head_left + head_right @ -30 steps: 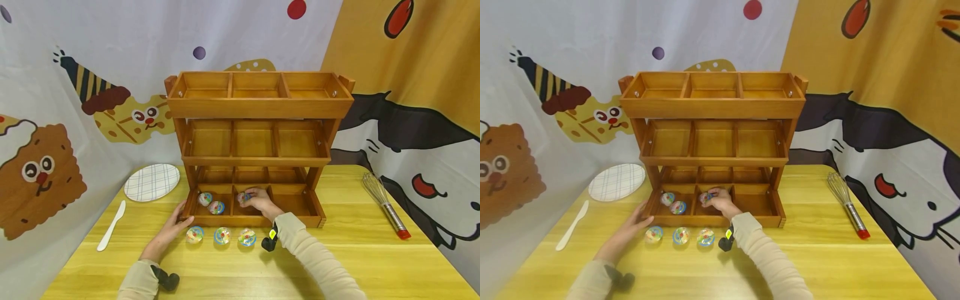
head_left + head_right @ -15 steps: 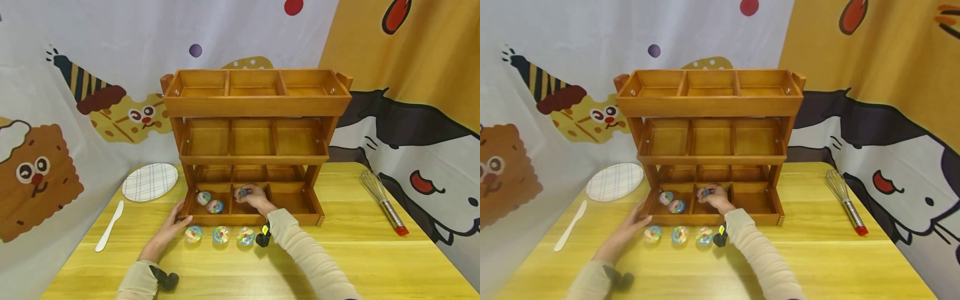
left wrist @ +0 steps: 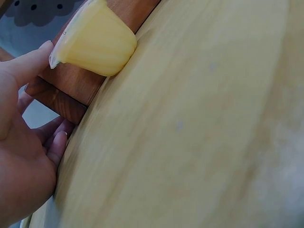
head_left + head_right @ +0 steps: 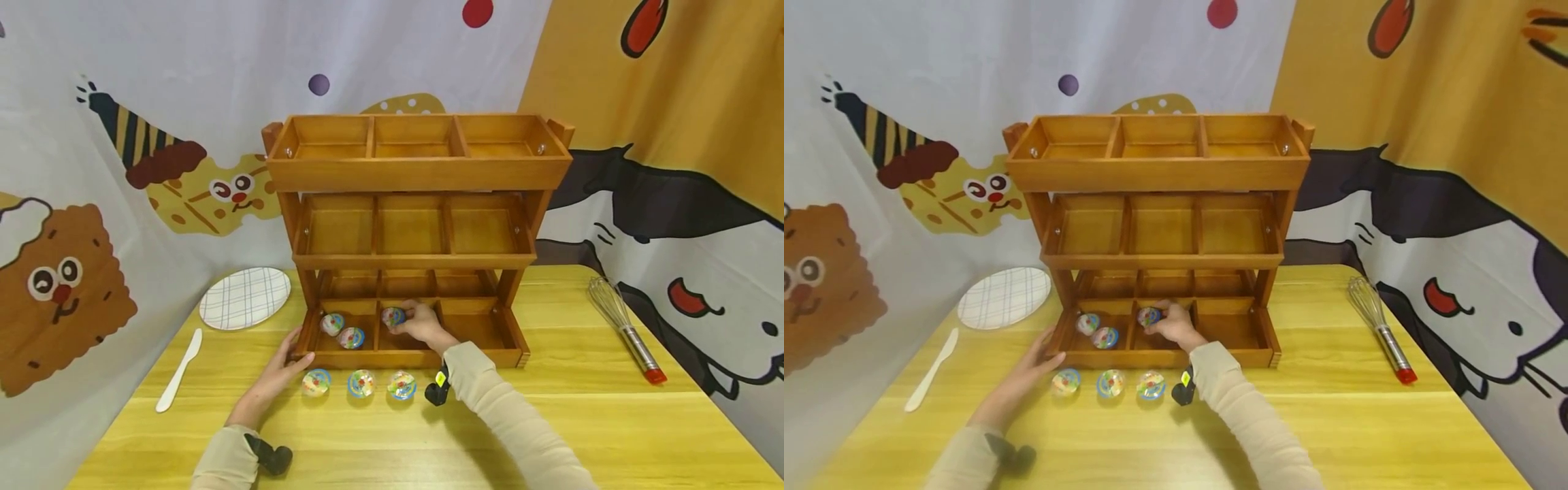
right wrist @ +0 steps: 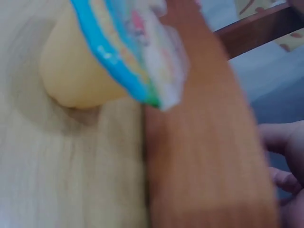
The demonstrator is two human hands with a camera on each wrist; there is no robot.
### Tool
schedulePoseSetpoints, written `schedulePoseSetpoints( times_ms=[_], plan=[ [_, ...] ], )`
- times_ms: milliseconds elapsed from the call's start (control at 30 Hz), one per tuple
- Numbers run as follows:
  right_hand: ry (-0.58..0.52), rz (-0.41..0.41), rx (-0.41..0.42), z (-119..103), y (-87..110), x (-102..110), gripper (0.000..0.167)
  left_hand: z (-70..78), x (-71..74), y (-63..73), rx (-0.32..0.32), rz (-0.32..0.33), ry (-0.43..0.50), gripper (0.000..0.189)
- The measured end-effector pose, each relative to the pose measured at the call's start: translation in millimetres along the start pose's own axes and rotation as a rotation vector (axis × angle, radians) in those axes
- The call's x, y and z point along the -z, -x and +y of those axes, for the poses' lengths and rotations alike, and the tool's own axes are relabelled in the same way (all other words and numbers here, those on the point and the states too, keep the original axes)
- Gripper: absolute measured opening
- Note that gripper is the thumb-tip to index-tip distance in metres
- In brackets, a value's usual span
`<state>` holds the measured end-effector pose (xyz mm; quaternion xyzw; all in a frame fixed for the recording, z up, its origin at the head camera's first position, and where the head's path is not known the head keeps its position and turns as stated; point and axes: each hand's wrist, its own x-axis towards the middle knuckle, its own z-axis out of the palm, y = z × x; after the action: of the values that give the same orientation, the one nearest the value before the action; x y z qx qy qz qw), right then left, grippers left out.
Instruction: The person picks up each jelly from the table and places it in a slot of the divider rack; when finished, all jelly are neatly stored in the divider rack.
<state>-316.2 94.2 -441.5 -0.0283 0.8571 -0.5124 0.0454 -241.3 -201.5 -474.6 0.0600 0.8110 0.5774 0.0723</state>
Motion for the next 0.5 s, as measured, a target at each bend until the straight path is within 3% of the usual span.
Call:
schedulePoseSetpoints(
  times_ms=[133,267,400,500],
  plan=[
    [-0.003,0.011,0.037,-4.9,15.2,15.4,0.056,-2.0,-0.4,-0.2,-0.006,-0.008,0.004,0.070],
    [-0.103,-0.003,0.099,-10.2,39.4,31.2,0.054,-3.6,-0.5,-0.1,-0.009,-0.006,0.005,0.071],
    [-0.200,-0.068,0.177,-12.3,67.8,42.5,0.051,-3.3,-0.3,-0.2,-0.010,0.001,0.003,0.070],
    [-0.213,-0.146,0.227,-8.4,87.6,43.5,0.052,-1.6,-0.1,-0.1,-0.013,0.002,-0.002,0.070]
  ],
)
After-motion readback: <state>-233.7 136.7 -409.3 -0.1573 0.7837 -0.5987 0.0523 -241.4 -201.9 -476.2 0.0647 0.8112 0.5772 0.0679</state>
